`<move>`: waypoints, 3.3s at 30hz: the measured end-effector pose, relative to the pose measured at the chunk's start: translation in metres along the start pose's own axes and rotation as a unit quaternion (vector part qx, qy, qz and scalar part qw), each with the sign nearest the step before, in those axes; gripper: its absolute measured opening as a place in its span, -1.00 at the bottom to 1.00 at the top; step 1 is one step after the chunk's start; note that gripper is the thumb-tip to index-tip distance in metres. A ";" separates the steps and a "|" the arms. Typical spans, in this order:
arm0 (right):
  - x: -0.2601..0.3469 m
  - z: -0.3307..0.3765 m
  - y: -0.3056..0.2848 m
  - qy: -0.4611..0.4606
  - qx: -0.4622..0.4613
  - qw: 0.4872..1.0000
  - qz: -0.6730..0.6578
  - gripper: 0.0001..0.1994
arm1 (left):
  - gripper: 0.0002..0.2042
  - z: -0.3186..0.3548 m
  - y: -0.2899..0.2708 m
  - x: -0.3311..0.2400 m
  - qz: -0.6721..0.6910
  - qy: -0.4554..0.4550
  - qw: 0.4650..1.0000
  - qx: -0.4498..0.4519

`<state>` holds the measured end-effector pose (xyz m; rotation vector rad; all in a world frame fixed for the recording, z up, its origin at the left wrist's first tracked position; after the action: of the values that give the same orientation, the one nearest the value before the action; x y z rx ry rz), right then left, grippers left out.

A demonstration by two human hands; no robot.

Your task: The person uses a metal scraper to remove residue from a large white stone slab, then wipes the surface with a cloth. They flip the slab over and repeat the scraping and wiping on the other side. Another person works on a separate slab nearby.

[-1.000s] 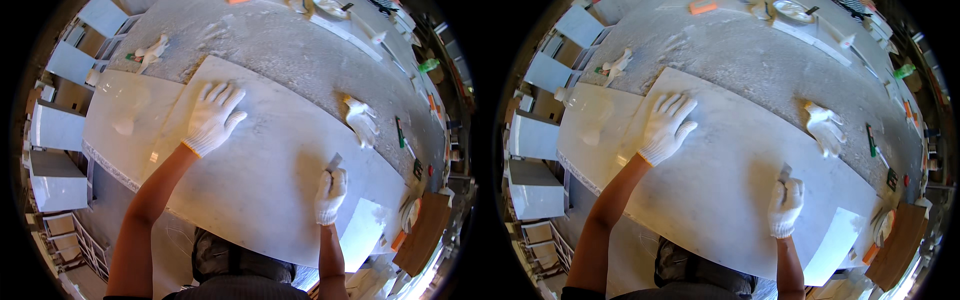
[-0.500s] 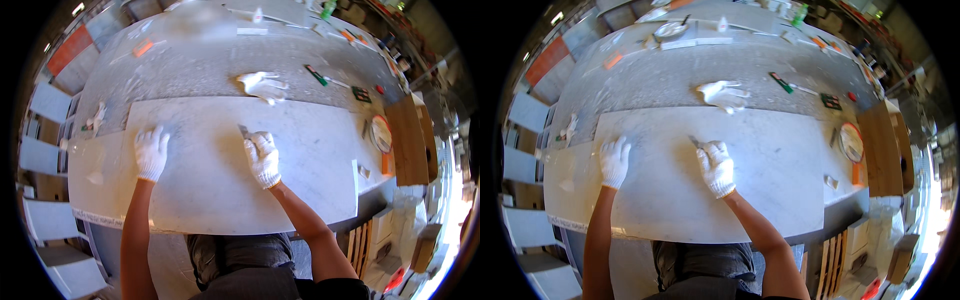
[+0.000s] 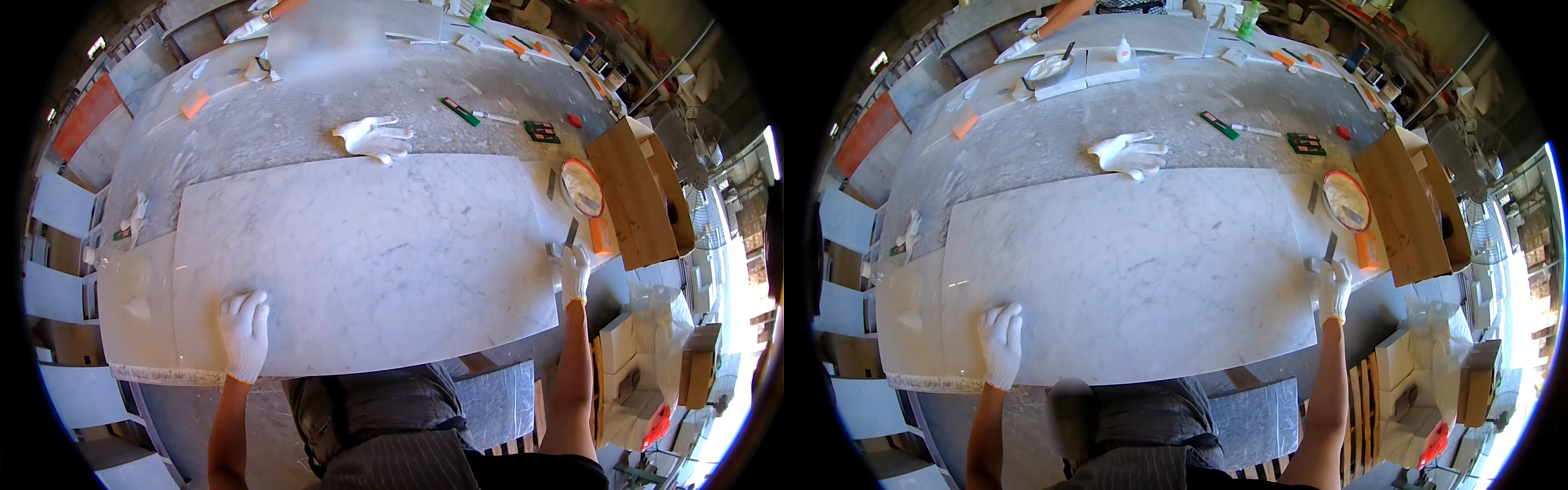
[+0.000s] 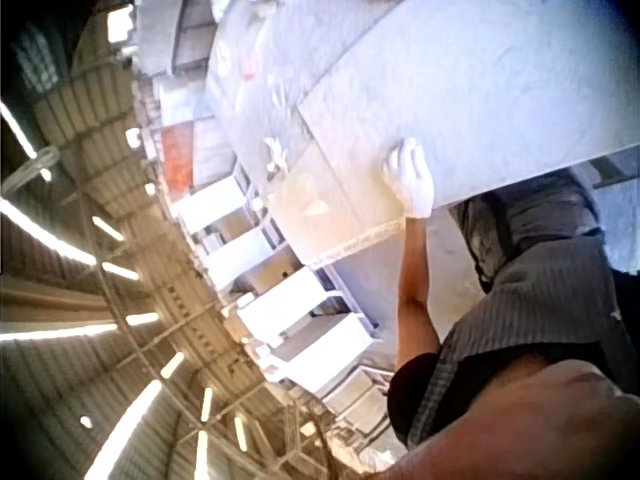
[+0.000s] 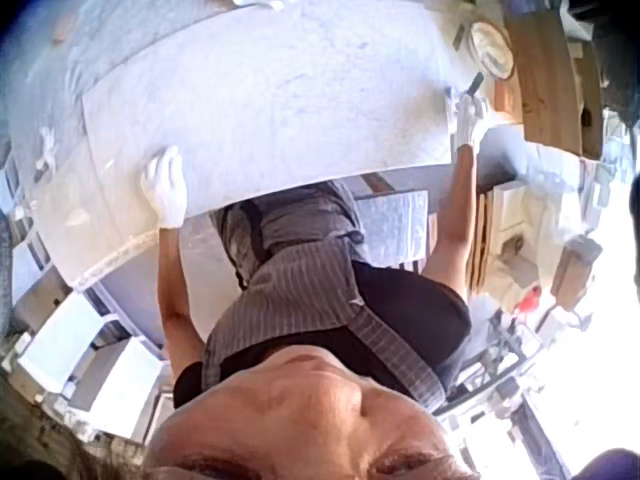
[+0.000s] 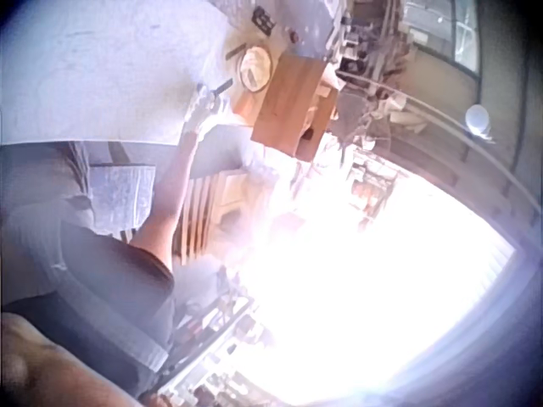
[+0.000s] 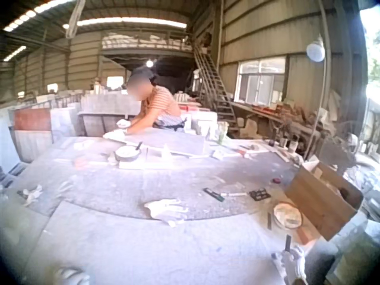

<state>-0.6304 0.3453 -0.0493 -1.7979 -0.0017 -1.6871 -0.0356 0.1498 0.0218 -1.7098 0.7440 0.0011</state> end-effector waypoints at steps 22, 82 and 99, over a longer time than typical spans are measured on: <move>0.190 0.189 0.276 0.021 0.413 0.845 -0.339 -0.81 | -0.75 0.018 0.007 0.009 -0.019 0.049 0.997 -0.052; 0.195 0.214 0.331 -0.389 0.291 0.873 -0.048 -0.89 | -0.76 -0.166 0.007 0.162 -0.170 -0.050 0.983 0.051; 0.176 0.209 0.341 -0.379 0.282 0.879 -0.066 -0.86 | -0.69 -0.047 -0.068 0.179 -0.223 -0.247 0.943 0.027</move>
<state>-0.2695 0.0997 -0.0367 -1.8741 -0.8771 -0.8138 0.1205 0.0297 0.0271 -1.6941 -0.0212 0.0917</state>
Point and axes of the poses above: each hand's wrist, its own z-axis away from the middle knuckle, its own y-axis out of the palm, x = y × z, the point moved 2 cm from there along -z, towards the middle knuckle, and after that the axes turned 2 degrees about x, right-handed, at the moved point
